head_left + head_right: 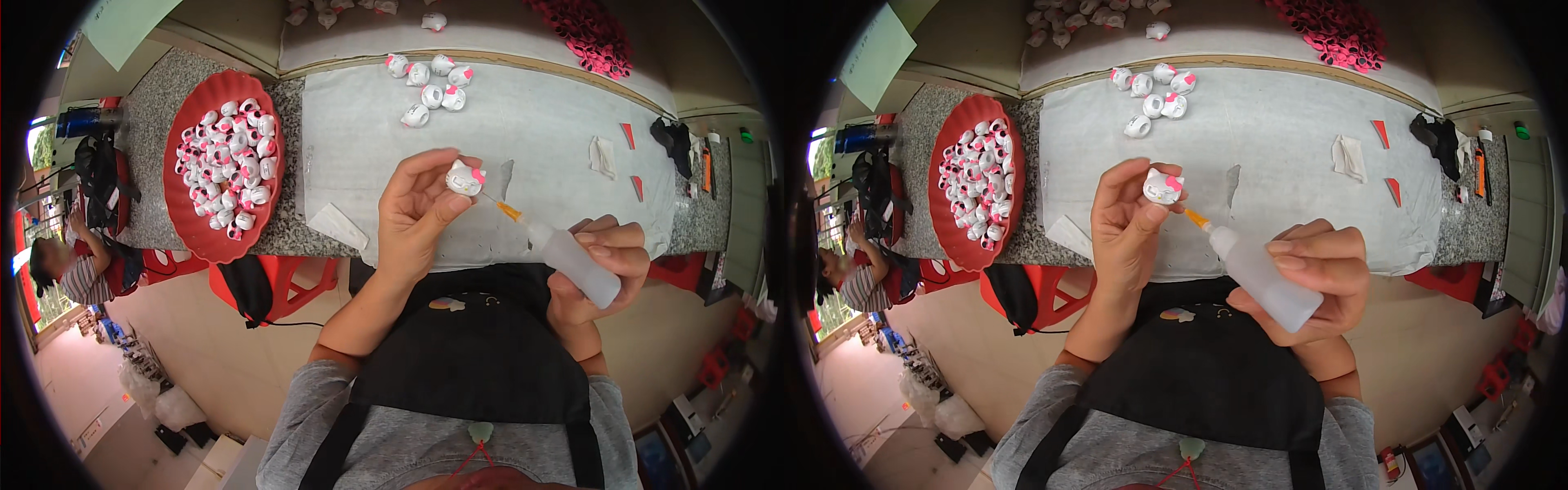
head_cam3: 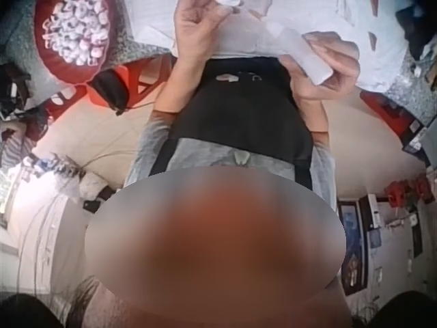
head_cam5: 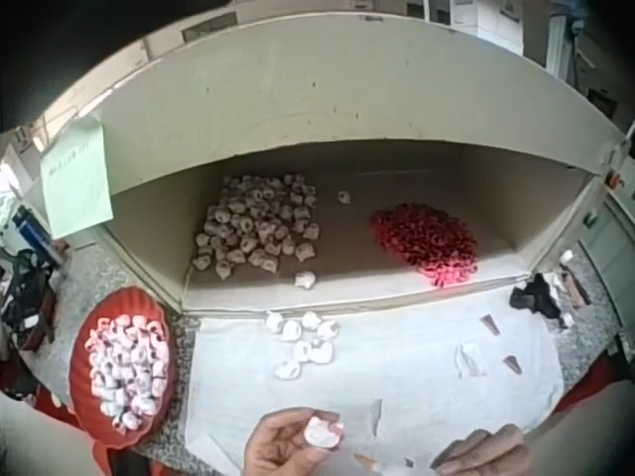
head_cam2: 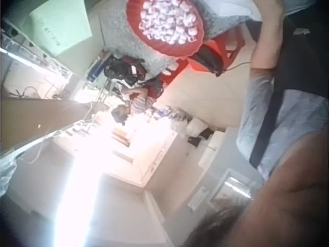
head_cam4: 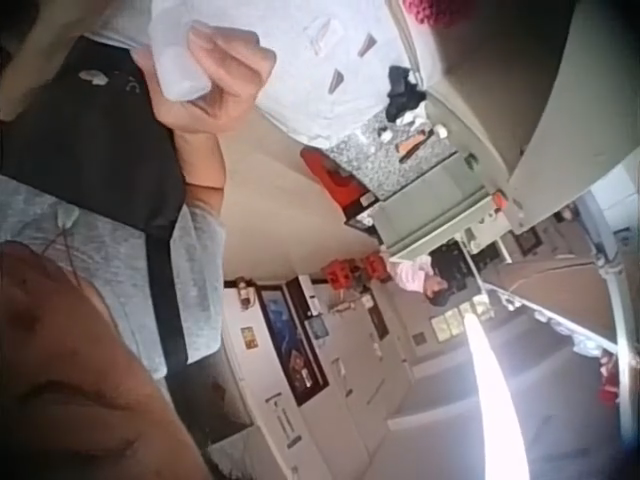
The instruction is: Gluing small pink bows onto white toy cat heads.
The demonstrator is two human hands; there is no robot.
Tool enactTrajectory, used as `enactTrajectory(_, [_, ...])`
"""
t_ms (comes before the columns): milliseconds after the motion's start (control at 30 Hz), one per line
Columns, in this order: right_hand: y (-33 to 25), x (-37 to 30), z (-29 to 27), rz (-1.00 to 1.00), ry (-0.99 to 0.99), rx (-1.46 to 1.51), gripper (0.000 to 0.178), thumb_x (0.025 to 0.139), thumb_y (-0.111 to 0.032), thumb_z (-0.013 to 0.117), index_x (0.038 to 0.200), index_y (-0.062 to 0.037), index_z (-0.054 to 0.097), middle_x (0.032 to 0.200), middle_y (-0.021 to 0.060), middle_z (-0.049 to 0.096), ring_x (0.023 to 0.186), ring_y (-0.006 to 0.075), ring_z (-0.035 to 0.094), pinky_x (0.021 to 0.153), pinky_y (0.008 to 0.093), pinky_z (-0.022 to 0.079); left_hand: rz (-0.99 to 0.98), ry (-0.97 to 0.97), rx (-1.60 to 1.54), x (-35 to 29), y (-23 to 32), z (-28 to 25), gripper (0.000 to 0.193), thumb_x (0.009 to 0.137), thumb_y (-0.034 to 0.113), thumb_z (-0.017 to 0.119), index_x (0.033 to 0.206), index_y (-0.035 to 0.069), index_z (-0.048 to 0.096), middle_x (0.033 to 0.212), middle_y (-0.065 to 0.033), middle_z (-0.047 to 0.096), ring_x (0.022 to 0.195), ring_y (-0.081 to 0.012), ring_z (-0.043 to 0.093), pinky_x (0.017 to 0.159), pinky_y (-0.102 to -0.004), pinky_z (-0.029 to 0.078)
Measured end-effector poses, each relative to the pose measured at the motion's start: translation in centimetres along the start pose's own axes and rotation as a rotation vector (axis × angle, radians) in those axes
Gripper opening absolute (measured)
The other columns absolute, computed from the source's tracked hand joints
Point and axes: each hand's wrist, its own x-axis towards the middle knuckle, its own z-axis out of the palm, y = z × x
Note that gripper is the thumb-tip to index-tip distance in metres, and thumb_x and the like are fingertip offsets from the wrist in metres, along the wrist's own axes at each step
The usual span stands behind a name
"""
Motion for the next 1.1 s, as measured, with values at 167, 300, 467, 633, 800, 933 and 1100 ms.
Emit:
enactTrajectory(167, [-0.22,0.01,-0.12,-0.028,-0.080,0.026,0.043,0.052,-0.013,0.075,0.082,-0.0062,0.045,0.080,0.0064,0.046,0.059,0.0143,0.047,0.051,0.0240,0.042,0.021,0.007,0.018,-0.04,-0.23,-0.21,0.037,0.072,0.003,0.055,0.106,-0.001,0.040,0.103,-0.0161,0.048,0.087,-0.0230,0.053,0.078,-0.0334,0.042])
enactTrajectory(300, [-0.22,-0.07,-0.10,-0.034,-0.107,0.041,0.047,0.044,-0.006,0.078,0.082,-0.0057,0.050,0.082,0.0069,0.048,0.061,0.0165,0.050,0.052,0.0257,0.045,0.032,0.001,0.024,-0.09,-0.24,-0.18,0.037,0.071,0.002,0.055,0.105,-0.001,0.041,0.103,-0.0164,0.048,0.087,-0.0229,0.053,0.078,-0.0334,0.042])
enactTrajectory(467, [-0.17,-0.14,0.04,-0.022,-0.105,0.048,0.045,0.044,-0.005,0.078,0.081,-0.0057,0.052,0.082,0.0065,0.049,0.062,0.0168,0.050,0.053,0.0258,0.045,0.031,-0.009,0.032,-0.15,-0.41,-0.22,0.037,0.071,0.001,0.055,0.105,-0.001,0.041,0.102,-0.0171,0.048,0.086,-0.0231,0.053,0.078,-0.0332,0.042])
enactTrajectory(633, [-0.27,-0.14,-0.03,-0.013,-0.108,0.048,0.046,0.043,-0.005,0.078,0.081,-0.0061,0.053,0.082,0.0065,0.049,0.062,0.0169,0.050,0.053,0.0259,0.045,0.018,-0.020,0.037,-0.15,-0.44,-0.21,0.037,0.071,0.001,0.055,0.105,-0.001,0.041,0.102,-0.0174,0.048,0.085,-0.0231,0.053,0.077,-0.0332,0.042])
enactTrajectory(800, [-0.35,-0.18,-0.18,-0.002,-0.124,0.056,0.046,0.043,-0.003,0.078,0.081,-0.0061,0.053,0.082,0.0064,0.048,0.061,0.0167,0.049,0.051,0.0261,0.044,0.015,-0.006,0.035,-0.17,-0.51,-0.14,0.036,0.071,0.002,0.055,0.104,-0.001,0.041,0.101,-0.0168,0.049,0.085,-0.0229,0.053,0.076,-0.0332,0.043])
enactTrajectory(933, [-0.21,0.05,0.23,-0.050,-0.091,0.009,0.036,0.058,-0.011,0.071,0.082,-0.0058,0.044,0.078,0.0062,0.045,0.057,0.0136,0.044,0.049,0.0238,0.040,-0.011,-0.010,0.026,-0.26,-0.38,-0.10,0.036,0.071,0.003,0.056,0.104,-0.001,0.042,0.100,-0.0161,0.049,0.087,-0.0219,0.053,0.077,-0.0343,0.043])
enactTrajectory(1100, [-0.21,0.10,0.28,-0.066,-0.107,0.020,0.036,0.059,-0.010,0.071,0.081,-0.0055,0.043,0.079,0.0063,0.045,0.057,0.0136,0.044,0.049,0.0239,0.040,0.003,-0.015,0.030,-0.22,-0.59,-0.15,0.037,0.070,0.002,0.056,0.104,-0.001,0.042,0.099,-0.0163,0.050,0.087,-0.0213,0.052,0.077,-0.0341,0.043])
